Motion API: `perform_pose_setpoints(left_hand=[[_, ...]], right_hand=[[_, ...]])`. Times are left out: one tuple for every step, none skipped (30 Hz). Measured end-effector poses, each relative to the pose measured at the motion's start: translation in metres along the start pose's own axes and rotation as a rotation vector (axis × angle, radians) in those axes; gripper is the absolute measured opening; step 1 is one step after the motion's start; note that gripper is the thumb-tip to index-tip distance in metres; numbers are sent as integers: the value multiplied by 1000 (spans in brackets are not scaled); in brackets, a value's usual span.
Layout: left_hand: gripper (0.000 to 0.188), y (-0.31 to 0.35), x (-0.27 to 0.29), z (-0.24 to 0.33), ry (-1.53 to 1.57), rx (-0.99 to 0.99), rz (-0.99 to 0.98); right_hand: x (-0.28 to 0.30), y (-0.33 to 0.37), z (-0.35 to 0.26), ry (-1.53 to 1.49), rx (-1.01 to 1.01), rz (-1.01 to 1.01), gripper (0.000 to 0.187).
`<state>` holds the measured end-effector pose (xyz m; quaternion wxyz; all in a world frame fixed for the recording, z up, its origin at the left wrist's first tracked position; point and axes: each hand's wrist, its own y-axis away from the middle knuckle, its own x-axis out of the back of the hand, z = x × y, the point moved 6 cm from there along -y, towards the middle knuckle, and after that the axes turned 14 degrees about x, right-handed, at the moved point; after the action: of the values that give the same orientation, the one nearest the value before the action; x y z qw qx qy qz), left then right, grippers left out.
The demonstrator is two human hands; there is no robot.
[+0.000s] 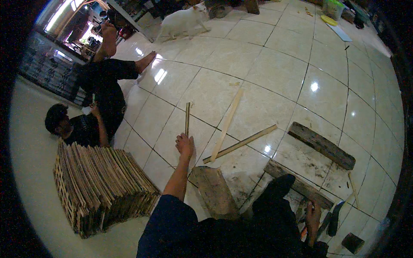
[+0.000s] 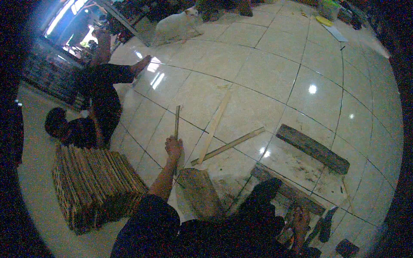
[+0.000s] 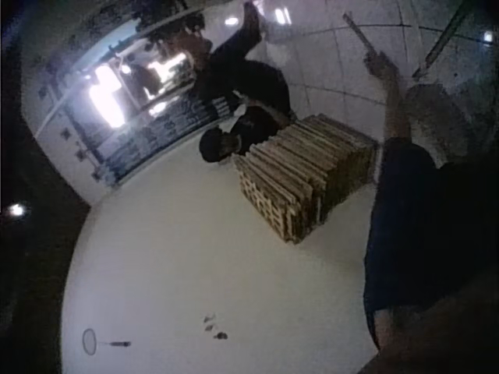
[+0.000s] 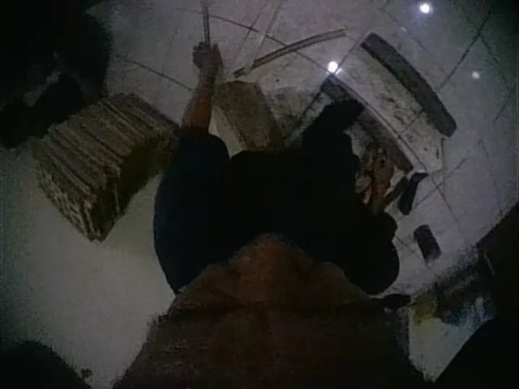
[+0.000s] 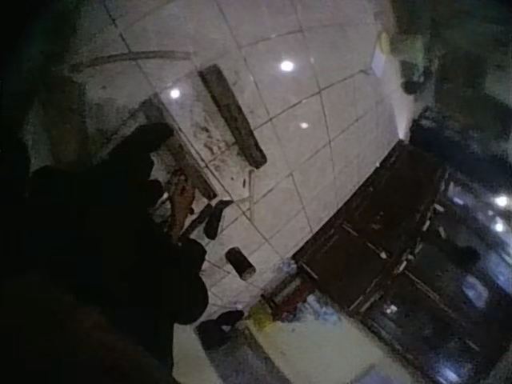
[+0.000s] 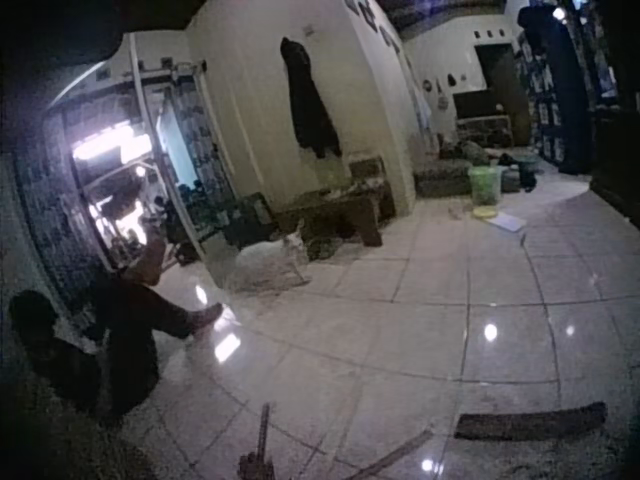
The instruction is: The person weaves thin bamboo strips into a rectangular mat frame using a hammer and a knife. They insert strips, tap them into place, and trim excess material while sitting on the floor.
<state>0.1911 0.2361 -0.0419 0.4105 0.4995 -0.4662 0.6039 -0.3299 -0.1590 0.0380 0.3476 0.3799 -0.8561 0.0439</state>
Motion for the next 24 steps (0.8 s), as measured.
perform_pose_setpoints(left_hand=[[38, -11, -19, -18, -71, -48, -81], [36, -18, -33, -28, -147, -102, -159], [33, -21, -42, -26, -143, -155, -147], [31, -24, -48, -25, -144, -205, -128], [30, -27, -53, -25, -146, -257, -110], [28, -38, -56, -38, -57, -251, -86], [26, -53, -54, -59, 26, -240, -53], [26, -58, -51, -62, 135, -229, -45], [26, -64, -45, -60, 245, -230, -36], [27, -65, -36, -44, 379, -220, -52], [28, -66, -25, -31, 510, -206, -68], [29, -64, -14, -15, 636, -80, -176], [31, -57, 0, 10, 762, 46, -286], [32, -51, 16, 23, 874, 183, -384], [33, -46, 27, 36, 1051, 190, -537], [35, -40, 35, 54, 1230, 187, -697], [37, -29, 41, 79, 1411, 179, -877], [40, -13, 51, 107, 1503, 193, -982], [42, 6, 65, 134, 1595, 212, -1086], [45, 24, 78, 157, 1684, 234, -1188], [47, 41, 88, 175, 1708, 207, -1241], [50, 57, 97, 191, 1733, 179, -1293], [53, 68, 101, 205, 1755, 145, -1346], [55, 75, 97, 215, 1783, 81, -1456]], right_hand=[[-3, -1, 13, -4, 29, -26, 35], [-7, 0, 27, 56, 84, -46, 35], [-7, 2, 35, 136, 135, -56, 35], [-6, 3, 28, 175, 163, -50, 35], [-6, 3, 22, 214, 190, -44, 35], [-4, 1, -18, 207, 198, -28, 35], [-3, -1, -42, 167, 215, -34, 35], [1, -2, -65, 141, 224, -29, 34], [5, -1, -77, 88, 232, -38, 34], [6, -1, -71, 65, 190, -44, 33], [6, -1, -64, 40, 149, -49, 33], [5, -4, -38, 31, 63, -54, 32], [5, -4, -13, 21, -23, -52, 31], [2, -3, 0, -29, 31, -35, 30], [-3, 0, 14, -83, 89, -24, 30], [-9, -2, 24, -59, 166, -14, 29], [-14, -4, 35, -27, 238, 4, 29], [-21, -7, 46, 88, 323, 14, 29], [-21, -8, 49, 206, 408, 20, 29], [-22, -11, 46, 130, 333, -32, 29], [-27, -16, 25, 54, 256, -82, 29], [-30, -18, 13, -23, 182, -131, 29], [-31, -18, 14, -21, 197, -111, 29], [-38, -20, 19, -28, 216, -96, 30]])
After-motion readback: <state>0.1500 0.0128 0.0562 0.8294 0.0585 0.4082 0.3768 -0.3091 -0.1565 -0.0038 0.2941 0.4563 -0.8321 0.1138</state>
